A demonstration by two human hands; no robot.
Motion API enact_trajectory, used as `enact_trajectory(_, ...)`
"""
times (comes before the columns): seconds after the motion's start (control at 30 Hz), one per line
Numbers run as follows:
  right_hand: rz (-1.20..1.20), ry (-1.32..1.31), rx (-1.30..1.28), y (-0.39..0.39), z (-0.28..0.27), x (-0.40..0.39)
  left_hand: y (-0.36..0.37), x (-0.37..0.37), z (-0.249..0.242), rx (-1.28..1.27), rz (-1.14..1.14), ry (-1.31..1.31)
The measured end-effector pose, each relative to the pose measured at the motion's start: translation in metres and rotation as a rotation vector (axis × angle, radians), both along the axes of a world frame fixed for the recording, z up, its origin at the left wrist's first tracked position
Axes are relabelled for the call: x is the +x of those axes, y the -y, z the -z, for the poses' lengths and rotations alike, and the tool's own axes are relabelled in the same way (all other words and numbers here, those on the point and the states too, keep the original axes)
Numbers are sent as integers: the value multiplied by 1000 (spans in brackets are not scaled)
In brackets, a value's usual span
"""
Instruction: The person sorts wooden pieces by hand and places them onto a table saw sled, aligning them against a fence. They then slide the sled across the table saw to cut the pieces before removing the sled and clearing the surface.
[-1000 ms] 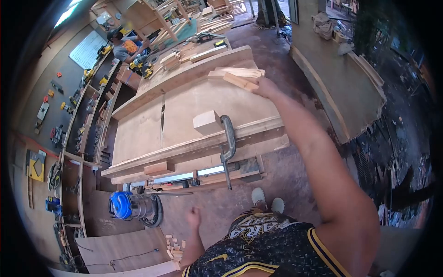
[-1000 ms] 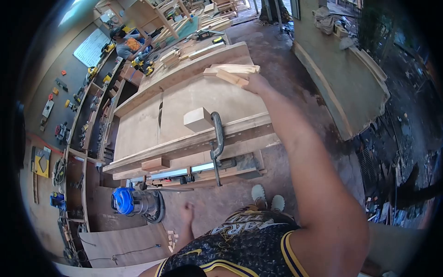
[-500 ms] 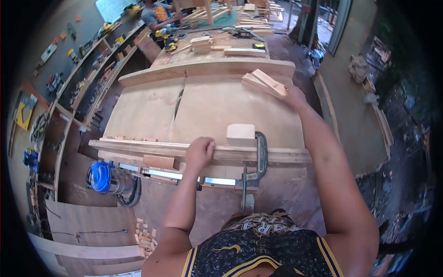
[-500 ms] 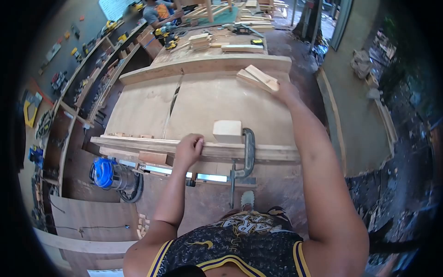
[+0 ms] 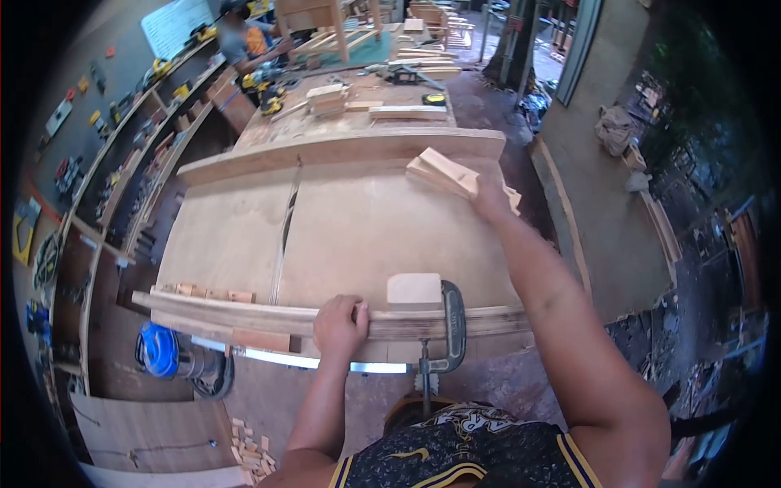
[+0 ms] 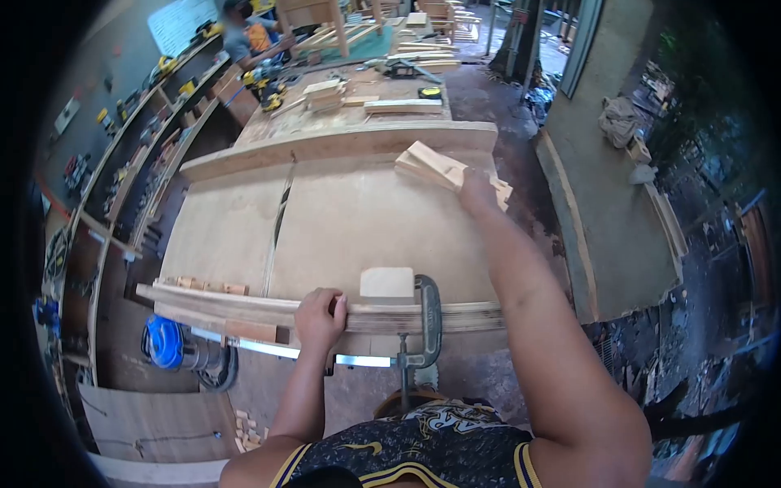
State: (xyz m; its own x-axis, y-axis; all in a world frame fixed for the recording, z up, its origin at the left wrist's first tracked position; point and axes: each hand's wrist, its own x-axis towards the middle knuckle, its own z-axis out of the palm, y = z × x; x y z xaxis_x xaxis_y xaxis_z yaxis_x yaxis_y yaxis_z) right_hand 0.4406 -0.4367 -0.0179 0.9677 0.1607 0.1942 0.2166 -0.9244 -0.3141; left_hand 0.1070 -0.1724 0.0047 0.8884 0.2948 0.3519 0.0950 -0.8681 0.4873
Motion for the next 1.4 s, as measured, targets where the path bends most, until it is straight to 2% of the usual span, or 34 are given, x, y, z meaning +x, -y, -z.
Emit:
enact_trajectory(0.07,12,-66,-13,3,-1,-1,1,0,1,-5,11,-4)
enact_trajectory(0.2,-1,-20,-22,9,12,1,8,1,-5,22,-2,-51)
enact_trajectory(0.43,-38,-66,-92,10,-1,6,12,0,0,-10,-31,-35)
enact_trajectory(0.83,-76,-150,1,18,-8,21,16,2,-2,-10,-55,-57)
enact_trajectory(1.0,-157,-122,-158,20,2,42,17,3,0,6,-58,-45)
enact_trajectory(1.4,-244,-105,-91,31,2,48,19,6,2,-9,-106,-78)
